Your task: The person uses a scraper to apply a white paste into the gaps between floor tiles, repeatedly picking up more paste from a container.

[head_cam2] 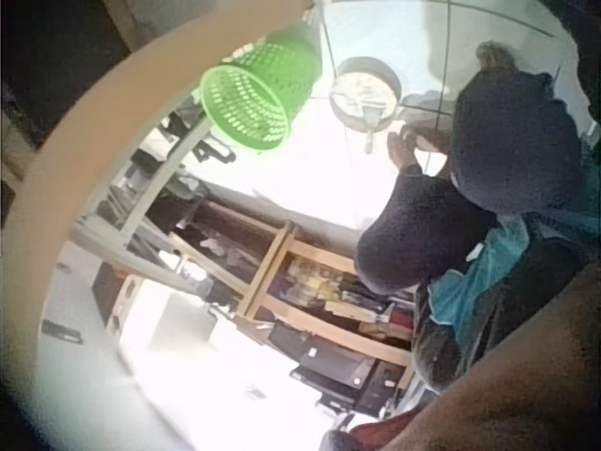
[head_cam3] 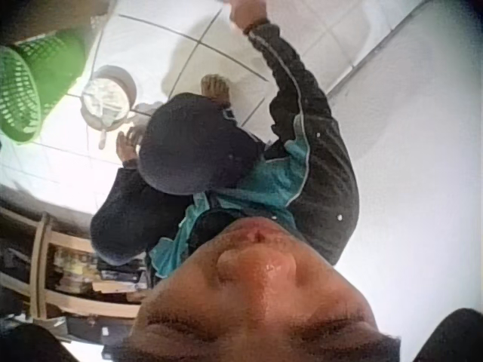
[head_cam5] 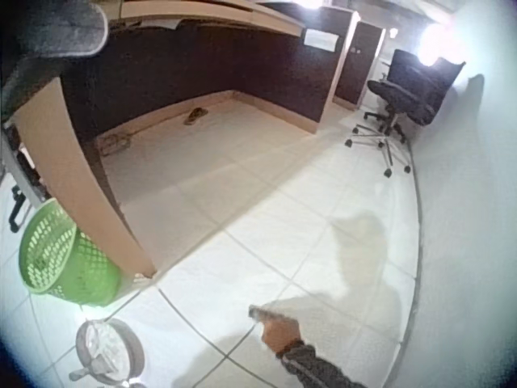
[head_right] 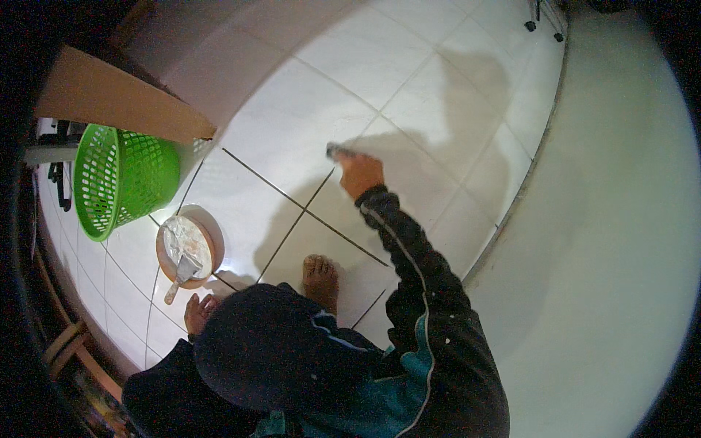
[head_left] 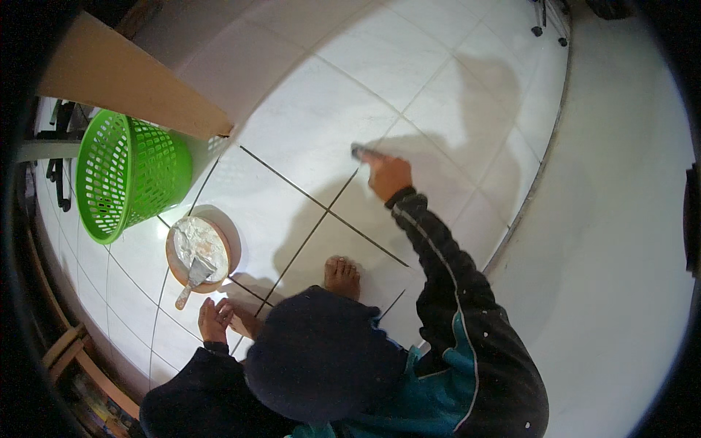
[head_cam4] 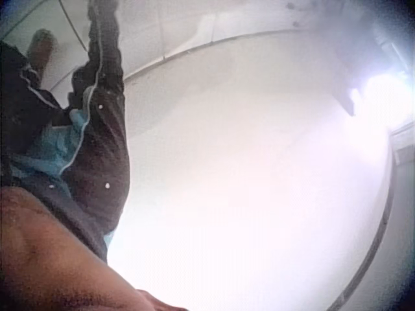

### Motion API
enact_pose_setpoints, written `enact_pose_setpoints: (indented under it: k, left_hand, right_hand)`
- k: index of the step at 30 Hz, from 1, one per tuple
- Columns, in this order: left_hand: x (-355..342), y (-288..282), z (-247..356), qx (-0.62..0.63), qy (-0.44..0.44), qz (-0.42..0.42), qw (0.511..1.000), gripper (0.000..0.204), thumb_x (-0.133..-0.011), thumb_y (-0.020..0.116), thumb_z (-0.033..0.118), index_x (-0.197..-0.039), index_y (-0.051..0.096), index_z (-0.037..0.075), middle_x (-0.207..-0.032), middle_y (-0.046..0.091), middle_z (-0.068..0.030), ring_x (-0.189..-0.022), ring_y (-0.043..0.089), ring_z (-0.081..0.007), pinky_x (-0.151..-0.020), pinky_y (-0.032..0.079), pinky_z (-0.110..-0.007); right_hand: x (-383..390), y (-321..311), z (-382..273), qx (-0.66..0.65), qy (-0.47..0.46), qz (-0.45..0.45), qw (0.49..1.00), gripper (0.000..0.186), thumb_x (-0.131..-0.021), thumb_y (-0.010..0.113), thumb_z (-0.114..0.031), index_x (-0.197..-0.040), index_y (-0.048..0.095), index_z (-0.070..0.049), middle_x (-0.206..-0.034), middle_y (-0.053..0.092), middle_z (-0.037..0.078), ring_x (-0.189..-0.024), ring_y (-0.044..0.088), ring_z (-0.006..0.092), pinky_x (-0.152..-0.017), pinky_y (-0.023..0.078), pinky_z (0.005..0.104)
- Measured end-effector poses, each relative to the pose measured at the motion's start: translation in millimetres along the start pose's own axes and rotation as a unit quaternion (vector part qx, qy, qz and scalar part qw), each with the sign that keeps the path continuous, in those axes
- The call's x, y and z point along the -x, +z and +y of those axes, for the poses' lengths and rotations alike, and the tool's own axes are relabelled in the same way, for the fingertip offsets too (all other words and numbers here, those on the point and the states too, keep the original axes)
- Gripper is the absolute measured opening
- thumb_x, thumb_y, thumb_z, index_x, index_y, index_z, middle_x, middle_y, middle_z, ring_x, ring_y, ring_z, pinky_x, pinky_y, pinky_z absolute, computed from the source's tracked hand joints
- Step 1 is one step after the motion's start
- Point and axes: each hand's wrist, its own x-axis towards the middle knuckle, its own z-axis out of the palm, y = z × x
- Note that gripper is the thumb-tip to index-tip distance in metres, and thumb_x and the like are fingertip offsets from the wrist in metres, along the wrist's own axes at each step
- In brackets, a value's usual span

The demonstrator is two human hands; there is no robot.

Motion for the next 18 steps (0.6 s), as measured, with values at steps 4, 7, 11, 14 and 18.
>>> enact_pose_setpoints:
  k: [4,7,11,14,18]
  left_hand:
    - [9.8,-2.5,-6.2,-0.153,0.081,-0.103,0.98,0.049,-0.093,0.058,0.027,-0.133,0.039,0.005,-0.102,0.063,-0.0157,-0.075,0.066,-0.0213,-0.064,0.057,-0.031]
    - [16.7,-11.2,35.5,-0.231,0.116,-0.171,0.951,0.037,-0.094,0.056,0.032,-0.119,0.048,0.004,-0.094,0.065,-0.0126,-0.07,0.066,-0.0178,-0.062,0.055,-0.029]
    - [8.7,-10.2,75.4,-0.208,0.234,-0.081,0.946,0.025,-0.097,0.053,0.028,-0.098,0.057,0.003,-0.077,0.064,-0.006,-0.059,0.058,-0.0101,-0.056,0.049,-0.022]
    - [10.5,-3.9,87.1,-0.222,0.306,-0.068,0.923,0.021,-0.098,0.05,0.02,-0.099,0.057,0.001,-0.074,0.06,-0.0042,-0.061,0.055,-0.0089,-0.056,0.047,-0.023]
    - [-8.9,-28.9,83.7,-0.191,0.398,0.015,0.897,0.027,-0.097,0.05,0.018,-0.113,0.055,-0.003,-0.087,0.062,-0.0074,-0.076,0.058,-0.0123,-0.069,0.049,-0.025]
  right_hand:
    - [61.5,5.4,-39.7,0.028,-0.071,-0.124,0.989,0.046,-0.077,0.055,-0.008,-0.119,0.061,-0.024,-0.095,0.068,0.009,-0.079,0.065,0.0298,-0.066,0.05,0.0438]
    - [73.2,-12.7,-44.7,-0.06,-0.12,-0.116,0.984,0.037,-0.079,0.053,-0.013,-0.115,0.062,-0.018,-0.094,0.068,0.014,-0.085,0.064,0.0351,-0.072,0.05,0.0481]
    - [35.7,-38.4,-13.2,-0.211,0.007,-0.081,0.974,0.021,-0.082,0.057,-0.011,-0.102,0.063,-0.011,-0.086,0.067,0.016,-0.077,0.064,0.0378,-0.071,0.05,0.0476]
    - [16.0,-45.1,-1.6,-0.231,-0.102,0.022,0.967,0.032,-0.08,0.055,-0.003,-0.111,0.054,-0.009,-0.097,0.064,0.019,-0.089,0.062,0.0392,-0.077,0.05,0.0455]
    - [20.3,15.5,21.3,-0.036,-0.256,0.066,0.964,0.051,-0.077,0.055,0.002,-0.126,0.051,-0.011,-0.124,0.056,0.02,-0.117,0.053,0.0342,-0.095,0.047,0.043]
